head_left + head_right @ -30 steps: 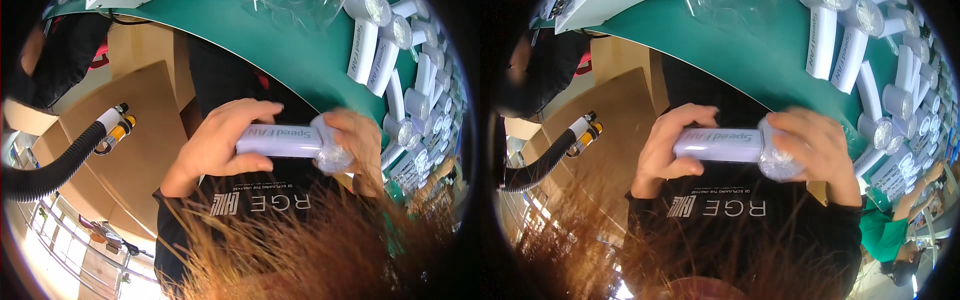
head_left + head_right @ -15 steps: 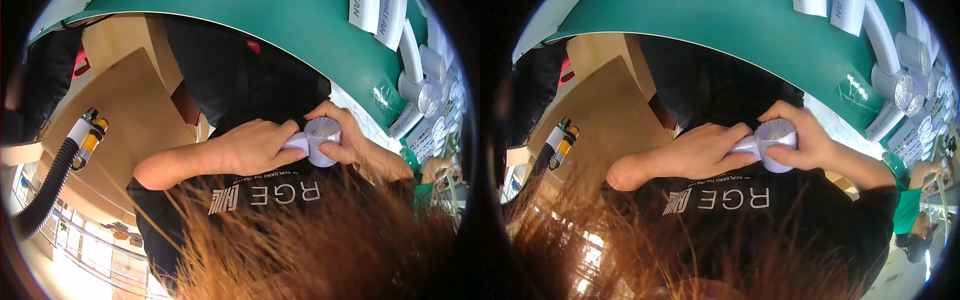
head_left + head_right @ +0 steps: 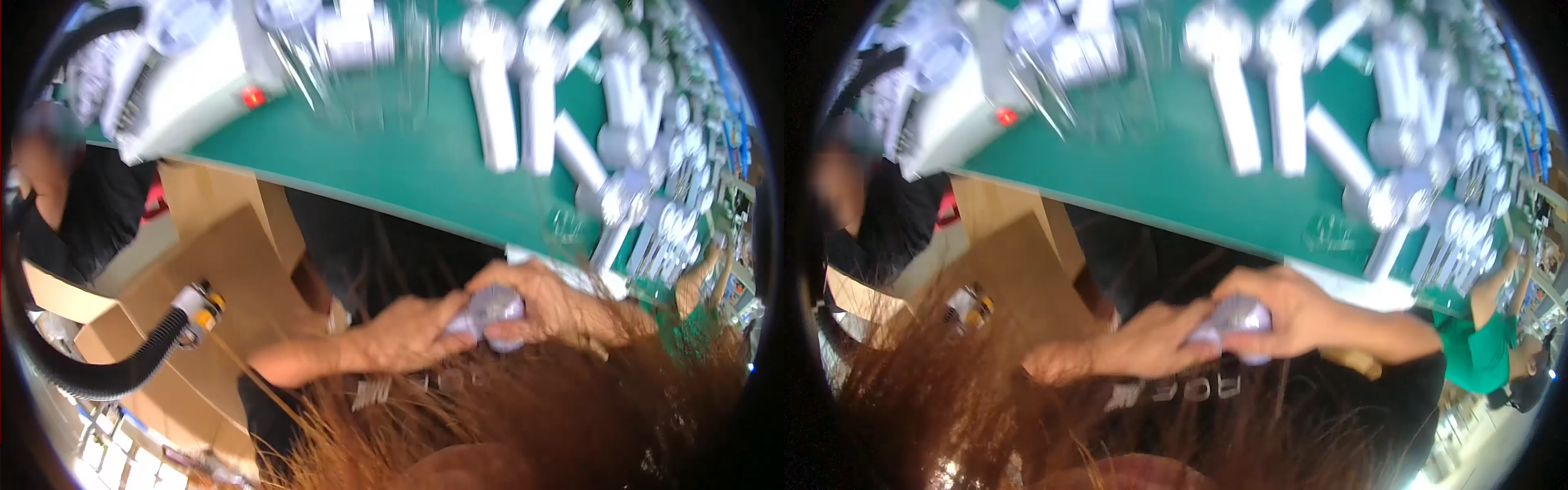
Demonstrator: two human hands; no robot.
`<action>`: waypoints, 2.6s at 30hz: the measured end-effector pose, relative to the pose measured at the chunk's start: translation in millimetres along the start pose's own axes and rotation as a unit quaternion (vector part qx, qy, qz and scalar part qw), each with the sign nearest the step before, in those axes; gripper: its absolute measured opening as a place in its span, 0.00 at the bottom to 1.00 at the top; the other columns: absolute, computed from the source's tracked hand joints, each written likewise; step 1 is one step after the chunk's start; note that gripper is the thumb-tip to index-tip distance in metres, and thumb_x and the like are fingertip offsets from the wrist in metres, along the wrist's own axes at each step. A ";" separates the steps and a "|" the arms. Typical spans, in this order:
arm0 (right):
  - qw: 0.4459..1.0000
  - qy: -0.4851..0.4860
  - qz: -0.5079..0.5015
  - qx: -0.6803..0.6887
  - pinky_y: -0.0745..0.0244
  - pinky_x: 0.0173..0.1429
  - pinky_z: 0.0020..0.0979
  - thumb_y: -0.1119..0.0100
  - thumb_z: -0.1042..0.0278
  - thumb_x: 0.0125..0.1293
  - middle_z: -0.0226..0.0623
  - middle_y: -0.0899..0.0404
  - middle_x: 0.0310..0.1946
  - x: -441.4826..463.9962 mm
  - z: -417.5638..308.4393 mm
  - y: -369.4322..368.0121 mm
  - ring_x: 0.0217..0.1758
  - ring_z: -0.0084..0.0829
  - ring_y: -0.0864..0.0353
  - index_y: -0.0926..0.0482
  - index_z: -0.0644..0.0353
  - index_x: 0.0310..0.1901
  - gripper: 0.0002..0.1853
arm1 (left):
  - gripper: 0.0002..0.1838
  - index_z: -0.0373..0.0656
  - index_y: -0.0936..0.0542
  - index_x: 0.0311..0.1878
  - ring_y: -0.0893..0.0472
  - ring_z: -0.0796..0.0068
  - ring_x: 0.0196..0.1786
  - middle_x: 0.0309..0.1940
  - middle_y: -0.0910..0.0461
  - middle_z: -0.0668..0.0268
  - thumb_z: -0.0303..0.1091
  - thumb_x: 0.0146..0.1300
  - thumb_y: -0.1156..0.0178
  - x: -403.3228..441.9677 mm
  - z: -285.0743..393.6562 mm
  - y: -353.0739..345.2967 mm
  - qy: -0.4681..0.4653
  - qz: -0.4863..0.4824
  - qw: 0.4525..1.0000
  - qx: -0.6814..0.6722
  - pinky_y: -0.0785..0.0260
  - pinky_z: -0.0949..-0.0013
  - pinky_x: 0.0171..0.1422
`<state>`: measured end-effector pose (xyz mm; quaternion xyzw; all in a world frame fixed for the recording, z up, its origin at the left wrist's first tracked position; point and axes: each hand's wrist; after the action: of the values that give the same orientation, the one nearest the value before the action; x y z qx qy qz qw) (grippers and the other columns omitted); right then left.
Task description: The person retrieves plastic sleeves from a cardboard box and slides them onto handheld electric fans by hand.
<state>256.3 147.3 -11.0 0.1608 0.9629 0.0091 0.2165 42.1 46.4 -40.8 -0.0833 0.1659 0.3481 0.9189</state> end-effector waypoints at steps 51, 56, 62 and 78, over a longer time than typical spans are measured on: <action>0.728 0.169 0.021 -0.664 0.28 0.36 0.43 0.42 0.71 0.54 0.40 0.24 0.28 52.4 -175.5 85.9 0.31 0.42 0.22 0.29 0.60 0.34 0.07 | 0.44 0.45 0.43 0.71 0.22 0.58 0.51 0.48 0.28 0.59 0.22 0.50 0.34 -18.6 -66.2 63.8 -0.436 0.535 0.677 -0.256 0.30 0.51 0.60; 0.754 -0.011 -0.062 -0.654 0.25 0.31 0.34 0.42 0.70 0.55 0.38 0.24 0.22 39.0 -89.7 37.6 0.27 0.37 0.18 0.30 0.61 0.32 0.07 | 0.35 0.35 0.34 0.61 0.31 0.71 0.41 0.42 0.34 0.65 0.26 0.43 0.41 -68.3 -116.6 37.1 -0.524 0.284 0.392 -0.701 0.35 0.68 0.46; 0.699 0.002 0.125 -0.704 0.25 0.34 0.31 0.37 0.66 0.53 0.35 0.23 0.26 35.8 -35.8 20.1 0.29 0.35 0.18 0.29 0.59 0.33 0.11 | 0.25 0.35 0.33 0.59 0.32 0.72 0.36 0.38 0.35 0.65 0.33 0.60 0.43 -100.6 -131.4 47.6 -0.568 0.297 0.444 -0.626 0.39 0.69 0.41; 0.974 0.029 0.113 -0.194 0.28 0.58 0.35 0.21 0.61 0.46 0.40 0.23 0.50 -17.6 -32.1 14.6 0.54 0.41 0.22 0.24 0.58 0.54 0.33 | 0.21 0.41 0.32 0.56 0.29 0.80 0.44 0.43 0.30 0.69 0.17 0.61 0.40 -90.5 -133.0 53.2 -0.179 0.849 0.488 -0.101 0.34 0.75 0.53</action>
<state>262.3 157.3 26.7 0.2235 0.9242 0.2249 0.2131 -89.9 -5.2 -133.8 0.0691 -0.0478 0.9812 0.1739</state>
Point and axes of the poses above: each hand's wrist, its own x-axis towards the middle knuckle, its own y-axis out of the back of the hand, z = x × y
